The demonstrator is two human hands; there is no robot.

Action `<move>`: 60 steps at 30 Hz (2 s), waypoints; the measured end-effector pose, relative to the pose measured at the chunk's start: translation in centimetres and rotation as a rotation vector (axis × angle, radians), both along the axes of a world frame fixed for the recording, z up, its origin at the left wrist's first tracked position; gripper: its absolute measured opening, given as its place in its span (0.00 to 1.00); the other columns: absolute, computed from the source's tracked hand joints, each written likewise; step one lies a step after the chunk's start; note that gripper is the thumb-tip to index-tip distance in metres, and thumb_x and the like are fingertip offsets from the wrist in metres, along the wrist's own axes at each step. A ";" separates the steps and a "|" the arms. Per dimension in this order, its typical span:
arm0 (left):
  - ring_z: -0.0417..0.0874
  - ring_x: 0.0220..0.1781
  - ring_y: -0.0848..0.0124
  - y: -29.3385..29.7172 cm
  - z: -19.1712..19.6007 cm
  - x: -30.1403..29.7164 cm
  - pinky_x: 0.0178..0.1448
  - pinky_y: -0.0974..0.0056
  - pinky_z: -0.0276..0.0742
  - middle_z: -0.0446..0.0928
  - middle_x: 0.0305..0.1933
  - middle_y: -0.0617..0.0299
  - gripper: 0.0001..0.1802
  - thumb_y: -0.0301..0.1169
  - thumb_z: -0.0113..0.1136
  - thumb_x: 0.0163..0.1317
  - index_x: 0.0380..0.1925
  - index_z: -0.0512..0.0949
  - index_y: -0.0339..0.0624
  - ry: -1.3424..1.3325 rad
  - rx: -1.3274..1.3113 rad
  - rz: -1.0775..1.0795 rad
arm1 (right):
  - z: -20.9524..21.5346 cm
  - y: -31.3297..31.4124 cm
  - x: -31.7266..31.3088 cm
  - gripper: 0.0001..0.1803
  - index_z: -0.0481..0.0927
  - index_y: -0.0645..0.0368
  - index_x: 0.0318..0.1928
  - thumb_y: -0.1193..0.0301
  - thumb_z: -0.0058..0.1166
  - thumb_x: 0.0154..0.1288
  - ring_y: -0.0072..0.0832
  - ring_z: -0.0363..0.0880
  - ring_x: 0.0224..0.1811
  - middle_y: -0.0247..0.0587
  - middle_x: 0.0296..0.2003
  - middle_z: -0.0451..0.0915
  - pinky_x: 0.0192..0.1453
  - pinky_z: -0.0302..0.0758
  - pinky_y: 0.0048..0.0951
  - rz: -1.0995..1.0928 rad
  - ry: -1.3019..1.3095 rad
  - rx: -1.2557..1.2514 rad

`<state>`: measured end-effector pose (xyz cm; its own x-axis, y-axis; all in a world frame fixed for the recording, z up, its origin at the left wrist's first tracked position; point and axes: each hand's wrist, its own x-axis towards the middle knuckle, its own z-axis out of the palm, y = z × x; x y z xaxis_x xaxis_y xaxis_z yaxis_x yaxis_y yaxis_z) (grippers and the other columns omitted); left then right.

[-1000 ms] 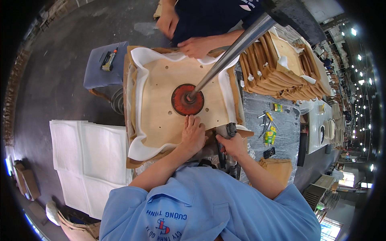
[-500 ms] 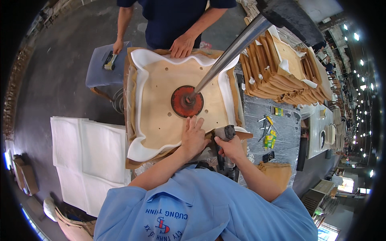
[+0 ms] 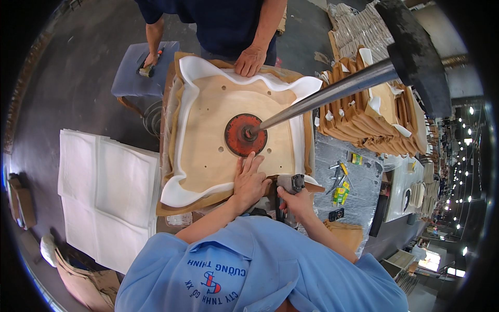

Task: The person assembles a chair seat by layering a brown fabric and a white foam sheet over a wooden base, then uses a pneumatic staple gun to secure the materials around the edges. The person repeats this process for a second seat, handling the fabric, foam, and staple gun throughout.

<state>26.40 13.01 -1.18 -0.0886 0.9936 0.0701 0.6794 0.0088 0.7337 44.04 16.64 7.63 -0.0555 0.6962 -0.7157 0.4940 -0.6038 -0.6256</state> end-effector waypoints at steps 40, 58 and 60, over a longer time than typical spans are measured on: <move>0.49 0.89 0.56 0.9 -1.6 1.3 0.87 0.37 0.38 0.68 0.77 0.61 0.13 0.39 0.65 0.66 0.28 0.87 0.42 -0.004 -0.015 0.091 | 0.3 2.0 -2.0 0.12 0.86 0.62 0.45 0.66 0.69 0.71 0.19 0.76 0.17 0.33 0.29 0.84 0.19 0.72 0.26 0.119 -0.084 0.043; 0.47 0.89 0.56 0.9 -0.9 1.1 0.88 0.38 0.36 0.68 0.78 0.58 0.15 0.38 0.61 0.69 0.29 0.88 0.40 -0.054 -0.078 0.064 | 0.3 1.7 -1.5 0.17 0.83 0.65 0.45 0.62 0.70 0.71 0.19 0.76 0.16 0.33 0.21 0.80 0.20 0.72 0.26 0.163 -0.104 0.071; 0.47 0.89 0.56 1.0 -0.8 1.1 0.88 0.38 0.37 0.68 0.77 0.57 0.15 0.37 0.62 0.69 0.29 0.88 0.40 -0.056 -0.074 0.071 | 0.3 1.9 -1.9 0.16 0.83 0.66 0.46 0.64 0.69 0.71 0.19 0.75 0.16 0.33 0.22 0.81 0.19 0.71 0.26 0.157 -0.112 0.058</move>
<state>27.51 13.96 -2.03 -0.1611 0.9869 -0.0102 0.6327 0.1112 0.7663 42.18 18.55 7.91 -0.0892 0.7258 -0.6821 0.6474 -0.4781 -0.5935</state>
